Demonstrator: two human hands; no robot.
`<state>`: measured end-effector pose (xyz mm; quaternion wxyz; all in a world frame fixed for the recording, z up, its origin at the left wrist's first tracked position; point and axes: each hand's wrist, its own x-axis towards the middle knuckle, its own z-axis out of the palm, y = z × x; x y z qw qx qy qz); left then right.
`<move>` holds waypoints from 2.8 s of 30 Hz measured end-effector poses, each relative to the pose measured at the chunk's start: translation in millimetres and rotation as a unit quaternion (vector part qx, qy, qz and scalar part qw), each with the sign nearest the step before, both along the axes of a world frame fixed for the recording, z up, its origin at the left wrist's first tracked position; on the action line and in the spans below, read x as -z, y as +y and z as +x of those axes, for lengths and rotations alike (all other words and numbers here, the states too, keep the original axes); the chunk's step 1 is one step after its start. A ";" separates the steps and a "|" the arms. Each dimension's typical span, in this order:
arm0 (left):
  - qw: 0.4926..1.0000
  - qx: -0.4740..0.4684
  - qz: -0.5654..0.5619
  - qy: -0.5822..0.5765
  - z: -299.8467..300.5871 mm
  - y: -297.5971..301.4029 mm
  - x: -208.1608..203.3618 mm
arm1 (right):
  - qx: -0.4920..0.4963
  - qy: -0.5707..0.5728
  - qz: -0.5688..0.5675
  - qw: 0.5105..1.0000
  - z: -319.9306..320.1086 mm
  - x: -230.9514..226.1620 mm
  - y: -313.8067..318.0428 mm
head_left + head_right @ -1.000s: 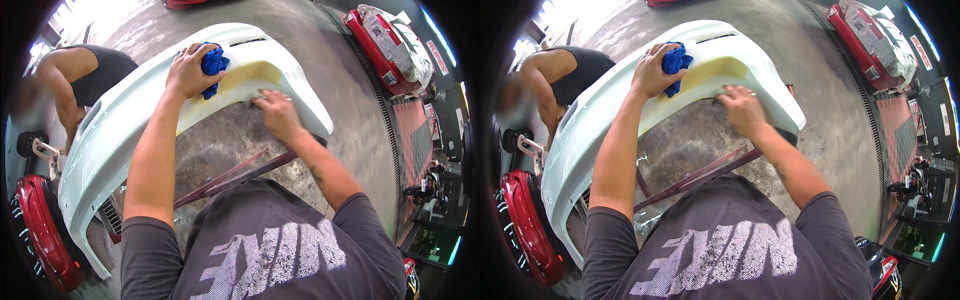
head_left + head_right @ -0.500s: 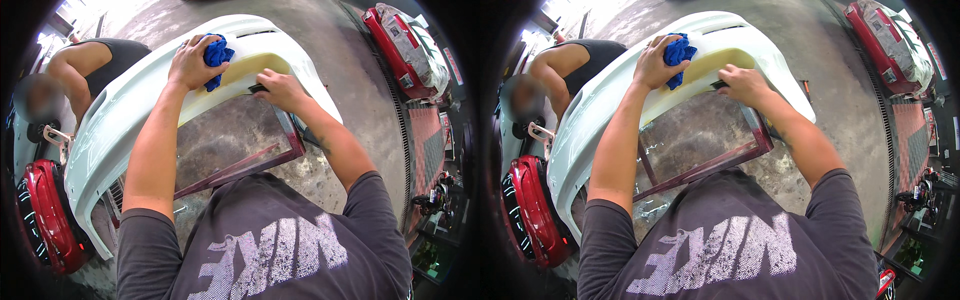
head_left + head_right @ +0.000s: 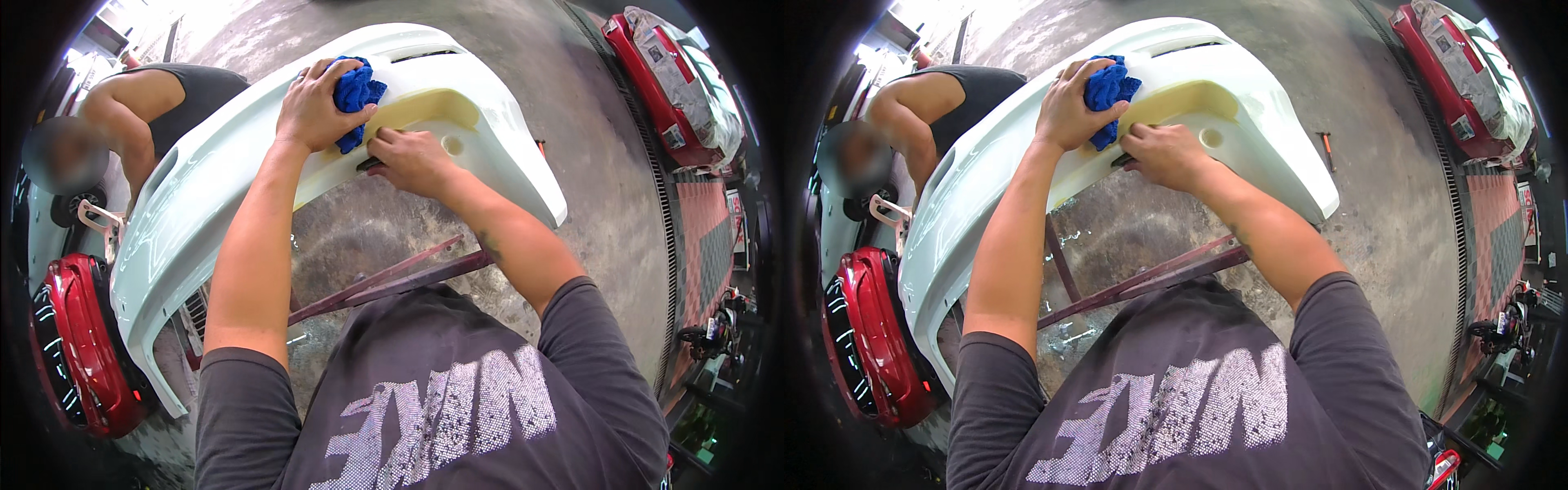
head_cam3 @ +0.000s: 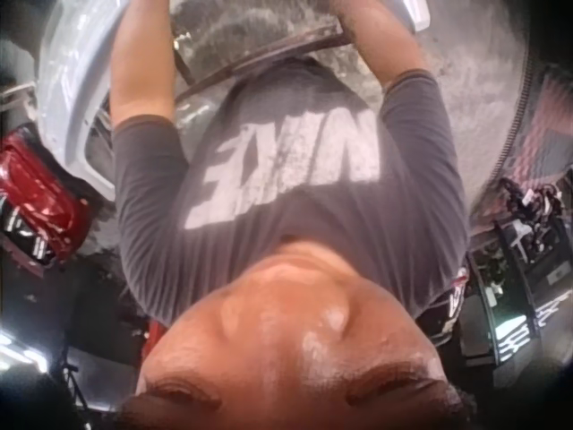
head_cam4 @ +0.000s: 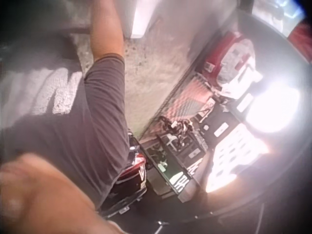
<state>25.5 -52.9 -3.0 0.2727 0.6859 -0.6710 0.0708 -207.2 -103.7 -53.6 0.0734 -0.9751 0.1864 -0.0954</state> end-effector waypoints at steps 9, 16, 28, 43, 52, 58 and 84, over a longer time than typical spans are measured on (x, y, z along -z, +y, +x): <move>1.000 0.007 -0.006 0.000 1.3 -4.1 2.0 | 0.029 -0.034 0.034 0.998 -9.5 4.2 -6.0; 1.000 0.009 -0.013 0.001 1.7 -7.6 5.0 | 0.059 -0.028 0.067 0.996 -35.7 5.5 -29.3; 1.000 0.007 0.008 0.005 -0.4 -5.7 -0.3 | 0.026 -0.057 0.012 0.998 -14.6 13.0 -14.4; 1.000 0.008 -0.013 0.000 7.6 -1.5 10.3 | 0.058 -0.065 0.019 0.996 -36.1 20.6 -21.1; 1.000 0.009 -0.001 0.000 3.3 -0.4 3.1 | 0.069 -0.013 0.065 0.995 -19.4 0.0 -27.1; 1.000 0.006 0.006 0.009 -2.0 -4.4 -0.6 | 0.081 0.054 0.094 0.991 -5.9 -14.1 -20.3; 0.999 0.026 0.020 0.020 6.6 2.9 -3.7 | 0.073 -0.110 0.072 0.989 -29.9 -18.8 -4.3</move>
